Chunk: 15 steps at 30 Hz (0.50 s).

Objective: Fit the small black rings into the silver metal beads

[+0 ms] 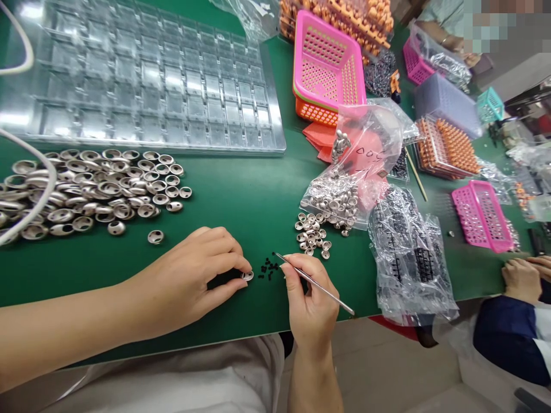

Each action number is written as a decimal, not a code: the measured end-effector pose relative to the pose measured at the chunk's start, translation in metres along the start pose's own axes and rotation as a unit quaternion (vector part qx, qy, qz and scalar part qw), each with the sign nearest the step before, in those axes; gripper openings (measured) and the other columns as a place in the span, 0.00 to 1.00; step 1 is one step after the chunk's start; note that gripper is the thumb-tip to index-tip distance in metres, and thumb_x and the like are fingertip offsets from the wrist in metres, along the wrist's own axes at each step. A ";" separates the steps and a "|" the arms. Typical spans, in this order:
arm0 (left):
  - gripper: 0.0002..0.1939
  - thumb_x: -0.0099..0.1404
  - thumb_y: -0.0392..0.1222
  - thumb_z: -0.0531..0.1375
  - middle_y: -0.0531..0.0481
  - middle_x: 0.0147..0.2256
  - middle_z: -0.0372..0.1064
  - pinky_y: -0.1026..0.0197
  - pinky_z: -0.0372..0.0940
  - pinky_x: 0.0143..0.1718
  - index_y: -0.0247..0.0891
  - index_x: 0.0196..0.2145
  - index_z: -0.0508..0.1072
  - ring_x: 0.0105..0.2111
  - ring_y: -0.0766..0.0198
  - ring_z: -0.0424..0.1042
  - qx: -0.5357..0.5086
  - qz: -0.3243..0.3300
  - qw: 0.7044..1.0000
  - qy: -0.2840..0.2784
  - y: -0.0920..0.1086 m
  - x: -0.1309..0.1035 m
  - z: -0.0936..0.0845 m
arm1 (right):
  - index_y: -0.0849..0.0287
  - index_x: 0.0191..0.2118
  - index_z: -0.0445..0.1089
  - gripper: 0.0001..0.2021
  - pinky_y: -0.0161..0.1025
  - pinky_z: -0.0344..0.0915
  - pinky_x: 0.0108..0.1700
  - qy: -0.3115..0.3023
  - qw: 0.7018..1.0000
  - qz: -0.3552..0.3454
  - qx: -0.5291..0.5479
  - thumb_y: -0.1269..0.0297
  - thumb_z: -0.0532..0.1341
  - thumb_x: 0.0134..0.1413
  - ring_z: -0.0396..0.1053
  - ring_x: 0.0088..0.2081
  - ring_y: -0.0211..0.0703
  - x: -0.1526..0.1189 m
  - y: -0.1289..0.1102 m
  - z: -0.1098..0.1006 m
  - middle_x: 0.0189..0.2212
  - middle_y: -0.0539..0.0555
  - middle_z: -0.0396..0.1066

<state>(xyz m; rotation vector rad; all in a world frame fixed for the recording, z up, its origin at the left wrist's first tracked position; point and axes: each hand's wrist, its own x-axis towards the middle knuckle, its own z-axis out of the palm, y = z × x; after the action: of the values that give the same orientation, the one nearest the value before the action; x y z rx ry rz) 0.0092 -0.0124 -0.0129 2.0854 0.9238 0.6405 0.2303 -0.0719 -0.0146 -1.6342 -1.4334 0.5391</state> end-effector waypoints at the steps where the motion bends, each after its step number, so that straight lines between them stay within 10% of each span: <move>1: 0.04 0.70 0.35 0.61 0.53 0.34 0.71 0.55 0.52 0.40 0.41 0.38 0.76 0.38 0.60 0.65 0.000 0.000 1.000 0.000 0.000 0.000 0.000 | 0.52 0.45 0.78 0.07 0.40 0.78 0.38 -0.001 1.000 -0.001 0.002 0.68 0.67 0.61 0.79 0.37 0.41 0.000 0.000 0.000 0.41 0.52 0.80; 15: 0.04 0.70 0.35 0.61 0.53 0.34 0.72 0.55 0.53 0.40 0.41 0.38 0.76 0.38 0.59 0.65 0.000 0.002 1.000 0.005 0.000 0.001 0.001 | 0.50 0.45 0.78 0.09 0.38 0.77 0.38 -0.016 1.000 -0.019 -0.004 0.70 0.66 0.61 0.78 0.37 0.40 0.001 -0.001 -0.001 0.41 0.50 0.80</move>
<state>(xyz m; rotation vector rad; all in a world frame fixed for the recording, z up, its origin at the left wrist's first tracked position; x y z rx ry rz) 0.0106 -0.0119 -0.0134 2.0861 0.9257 0.6522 0.2305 -0.0709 -0.0132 -1.6077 -1.4877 0.5413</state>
